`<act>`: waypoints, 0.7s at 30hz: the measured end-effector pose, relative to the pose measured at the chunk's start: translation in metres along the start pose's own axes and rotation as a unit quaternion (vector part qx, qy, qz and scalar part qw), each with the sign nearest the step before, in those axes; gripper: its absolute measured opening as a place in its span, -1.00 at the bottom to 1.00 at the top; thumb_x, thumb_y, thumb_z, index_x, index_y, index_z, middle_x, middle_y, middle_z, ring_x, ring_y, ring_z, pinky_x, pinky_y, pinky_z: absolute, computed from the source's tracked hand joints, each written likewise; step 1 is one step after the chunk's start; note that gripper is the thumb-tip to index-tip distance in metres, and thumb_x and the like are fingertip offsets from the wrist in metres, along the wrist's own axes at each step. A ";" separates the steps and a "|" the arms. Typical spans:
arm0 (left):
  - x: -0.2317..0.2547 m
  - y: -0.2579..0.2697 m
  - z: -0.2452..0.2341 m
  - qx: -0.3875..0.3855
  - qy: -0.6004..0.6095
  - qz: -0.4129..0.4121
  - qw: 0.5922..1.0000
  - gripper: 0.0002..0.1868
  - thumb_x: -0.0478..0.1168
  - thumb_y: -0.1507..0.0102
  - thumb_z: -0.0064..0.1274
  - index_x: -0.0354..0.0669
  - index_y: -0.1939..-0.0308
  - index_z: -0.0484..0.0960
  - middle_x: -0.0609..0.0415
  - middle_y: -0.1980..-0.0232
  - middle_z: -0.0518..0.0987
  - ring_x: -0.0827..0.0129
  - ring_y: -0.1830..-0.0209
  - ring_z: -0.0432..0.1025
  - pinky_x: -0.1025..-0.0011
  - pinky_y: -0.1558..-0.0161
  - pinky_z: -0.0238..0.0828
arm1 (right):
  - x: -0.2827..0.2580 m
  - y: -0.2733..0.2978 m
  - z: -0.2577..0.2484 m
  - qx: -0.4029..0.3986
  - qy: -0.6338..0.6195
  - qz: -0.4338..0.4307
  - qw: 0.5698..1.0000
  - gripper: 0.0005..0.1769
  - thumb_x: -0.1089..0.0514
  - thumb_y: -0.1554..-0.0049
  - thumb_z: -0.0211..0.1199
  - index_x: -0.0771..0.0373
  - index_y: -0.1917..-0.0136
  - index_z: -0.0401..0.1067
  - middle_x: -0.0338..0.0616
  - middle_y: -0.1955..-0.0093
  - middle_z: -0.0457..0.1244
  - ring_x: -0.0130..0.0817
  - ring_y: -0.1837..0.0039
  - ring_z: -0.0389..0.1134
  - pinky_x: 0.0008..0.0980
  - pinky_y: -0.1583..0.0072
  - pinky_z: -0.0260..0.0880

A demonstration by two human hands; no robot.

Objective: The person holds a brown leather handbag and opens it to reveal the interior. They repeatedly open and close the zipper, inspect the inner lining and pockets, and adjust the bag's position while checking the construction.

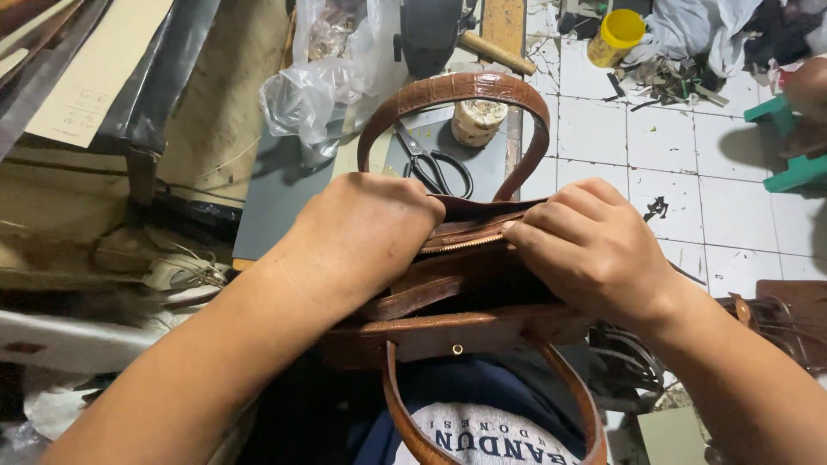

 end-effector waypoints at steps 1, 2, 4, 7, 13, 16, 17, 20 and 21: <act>0.003 -0.001 0.000 0.005 -0.019 0.009 1.000 -0.75 -0.38 -0.09 0.04 0.13 0.32 0.69 0.18 0.31 0.67 0.15 0.36 0.61 0.07 0.44 0.59 | -0.001 0.000 -0.001 0.002 -0.002 0.000 1.000 -0.87 0.18 -0.32 0.16 0.26 -0.04 0.47 -0.12 0.08 0.34 -0.15 0.16 0.25 -0.18 0.01 0.24; 0.005 -0.001 0.000 0.011 -0.037 0.017 0.999 -0.77 -0.38 -0.09 0.05 0.09 0.33 0.72 0.16 0.36 0.67 0.12 0.42 0.62 0.07 0.51 0.59 | -0.002 -0.001 -0.001 0.004 -0.004 -0.001 1.000 -0.86 0.18 -0.33 0.15 0.28 -0.03 0.47 -0.10 0.08 0.33 -0.14 0.16 0.25 -0.18 0.01 0.23; 0.006 -0.002 0.002 0.031 -0.043 0.028 0.998 -0.80 -0.32 -0.10 0.08 0.11 0.32 0.71 0.17 0.38 0.68 0.08 0.44 0.61 0.07 0.50 0.59 | -0.002 -0.001 0.000 0.005 -0.001 -0.004 1.000 -0.86 0.18 -0.33 0.15 0.26 -0.03 0.47 -0.12 0.07 0.34 -0.15 0.16 0.26 -0.18 0.01 0.24; 0.008 -0.001 0.006 0.077 -0.052 0.042 0.995 -0.87 -0.25 -0.06 0.15 0.13 0.35 0.66 0.20 0.45 0.64 0.07 0.52 0.56 0.11 0.54 0.55 | -0.002 0.003 0.001 0.000 0.008 -0.018 1.000 -0.80 0.16 -0.34 0.06 0.26 -0.05 0.48 -0.13 0.04 0.35 -0.17 0.13 0.30 -0.17 -0.02 0.25; 0.013 -0.005 0.016 0.107 -0.115 0.073 0.985 -0.84 -0.29 -0.08 0.16 0.18 0.44 0.59 0.23 0.45 0.65 0.17 0.54 0.57 0.28 0.57 0.48 | -0.005 0.007 0.003 -0.023 0.006 -0.024 0.999 -0.69 0.06 -0.36 -0.06 0.22 -0.10 0.46 -0.11 -0.03 0.36 -0.16 0.09 0.32 -0.14 -0.05 0.24; 0.013 -0.002 0.016 0.163 -0.111 0.064 0.978 -0.86 -0.27 -0.09 0.17 0.11 0.40 0.53 0.23 0.48 0.61 0.13 0.57 0.57 0.25 0.61 0.47 | -0.004 0.007 0.002 -0.035 -0.016 -0.011 0.999 -0.56 -0.15 -0.26 0.06 0.23 -0.11 0.47 -0.11 -0.03 0.36 -0.13 0.07 0.32 -0.12 -0.07 0.22; 0.013 0.000 0.016 0.202 -0.099 0.060 0.973 -0.83 -0.25 -0.08 0.19 0.06 0.37 0.49 0.20 0.51 0.59 0.11 0.59 0.56 0.22 0.61 0.47 | -0.004 0.007 0.001 -0.042 -0.026 -0.003 0.999 -0.37 -0.36 -0.17 0.15 0.23 -0.12 0.48 -0.11 -0.03 0.36 -0.12 0.06 0.32 -0.11 -0.08 0.21; 0.012 0.007 0.014 0.276 -0.128 0.070 0.950 -0.73 -0.36 -0.02 0.15 0.10 0.41 0.38 0.25 0.57 0.48 0.23 0.64 0.49 0.32 0.63 0.38 | -0.005 0.006 0.002 -0.039 -0.046 -0.005 0.998 -0.58 -0.14 -0.25 0.10 0.24 -0.08 0.48 -0.15 0.03 0.35 -0.14 0.12 0.30 -0.12 -0.05 0.22; 0.012 0.006 0.016 0.276 -0.128 0.069 0.950 -0.73 -0.36 -0.02 0.15 0.10 0.41 0.38 0.25 0.57 0.48 0.23 0.64 0.49 0.32 0.63 0.38 | -0.005 0.006 0.003 -0.039 -0.047 -0.005 0.998 -0.58 -0.14 -0.25 0.10 0.24 -0.08 0.48 -0.15 0.03 0.35 -0.14 0.12 0.30 -0.12 -0.05 0.22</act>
Point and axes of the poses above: each hand's wrist, its own y-axis away from the middle knuckle, its own z-axis out of the palm, x = y × z, the point moved 3 cm from there along -y, towards the middle knuckle
